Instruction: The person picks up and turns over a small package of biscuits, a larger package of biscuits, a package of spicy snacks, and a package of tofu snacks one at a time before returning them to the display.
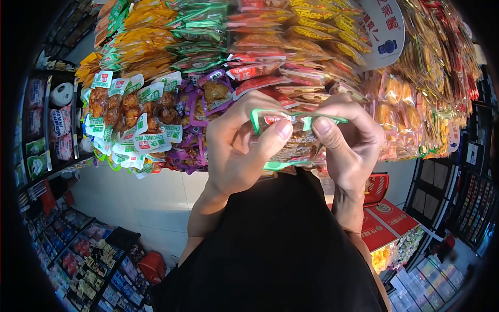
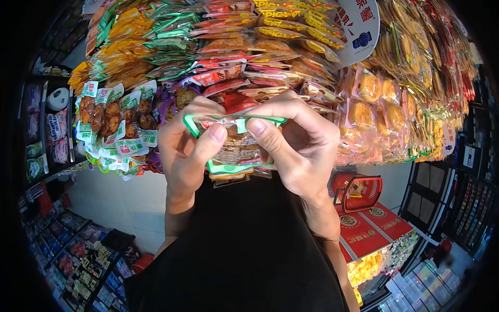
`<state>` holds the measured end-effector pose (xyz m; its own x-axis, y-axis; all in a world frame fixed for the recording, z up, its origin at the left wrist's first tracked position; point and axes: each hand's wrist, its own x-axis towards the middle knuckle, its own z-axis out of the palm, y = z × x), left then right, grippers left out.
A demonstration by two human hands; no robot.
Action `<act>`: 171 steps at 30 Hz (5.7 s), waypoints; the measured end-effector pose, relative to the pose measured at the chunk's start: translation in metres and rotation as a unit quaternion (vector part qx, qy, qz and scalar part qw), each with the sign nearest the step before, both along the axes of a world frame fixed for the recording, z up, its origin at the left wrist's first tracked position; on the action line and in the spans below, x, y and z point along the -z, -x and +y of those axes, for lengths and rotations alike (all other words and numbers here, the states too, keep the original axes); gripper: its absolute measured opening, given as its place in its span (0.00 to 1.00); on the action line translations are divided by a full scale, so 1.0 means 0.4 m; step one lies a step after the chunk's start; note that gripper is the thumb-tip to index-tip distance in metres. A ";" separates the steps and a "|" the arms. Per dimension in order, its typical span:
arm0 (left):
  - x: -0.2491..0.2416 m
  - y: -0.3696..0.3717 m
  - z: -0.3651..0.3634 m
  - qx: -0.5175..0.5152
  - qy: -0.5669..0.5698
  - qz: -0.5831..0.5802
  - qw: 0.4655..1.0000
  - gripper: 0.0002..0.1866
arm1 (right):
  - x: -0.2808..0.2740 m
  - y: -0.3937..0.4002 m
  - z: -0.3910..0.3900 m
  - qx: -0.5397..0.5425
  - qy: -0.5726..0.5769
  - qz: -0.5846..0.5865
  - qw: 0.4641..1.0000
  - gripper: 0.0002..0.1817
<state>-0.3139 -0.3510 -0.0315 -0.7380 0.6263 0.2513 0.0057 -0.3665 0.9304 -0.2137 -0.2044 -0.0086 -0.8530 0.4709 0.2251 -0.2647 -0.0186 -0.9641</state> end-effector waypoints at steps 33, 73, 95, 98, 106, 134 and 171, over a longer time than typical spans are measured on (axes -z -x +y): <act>-0.005 0.011 -0.045 0.078 0.099 -0.153 0.980 0.17 | 0.013 0.010 0.004 0.013 0.217 -0.055 0.974 0.12; -0.027 -0.001 0.016 0.028 0.052 -0.182 0.981 0.07 | 0.034 0.010 -0.023 0.023 0.027 -0.027 0.999 0.03; -0.009 -0.007 0.021 -0.020 -0.021 -0.159 0.987 0.07 | 0.012 0.022 -0.035 0.018 -0.017 0.015 1.000 0.08; -0.018 0.002 0.004 -0.012 -0.029 -0.205 0.978 0.08 | -0.004 0.014 -0.046 0.035 0.108 -0.030 0.993 0.06; -0.018 -0.002 0.005 0.023 0.004 -0.199 0.980 0.08 | -0.004 0.007 -0.033 0.042 -0.036 -0.036 0.998 0.04; -0.016 0.000 0.009 -0.071 0.080 -0.085 0.991 0.13 | -0.011 0.003 -0.050 0.014 0.027 -0.050 0.998 0.07; -0.036 -0.014 0.002 -0.034 0.066 -0.047 0.996 0.05 | -0.018 0.008 -0.041 0.034 0.052 -0.078 0.995 0.06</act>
<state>-0.3084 -0.3503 -0.0173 -0.7959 0.5976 0.0965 -0.0641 -0.2418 0.9682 -0.2167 -0.2208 -0.0015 -0.8395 0.5420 0.0386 -0.1155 -0.1085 -0.9874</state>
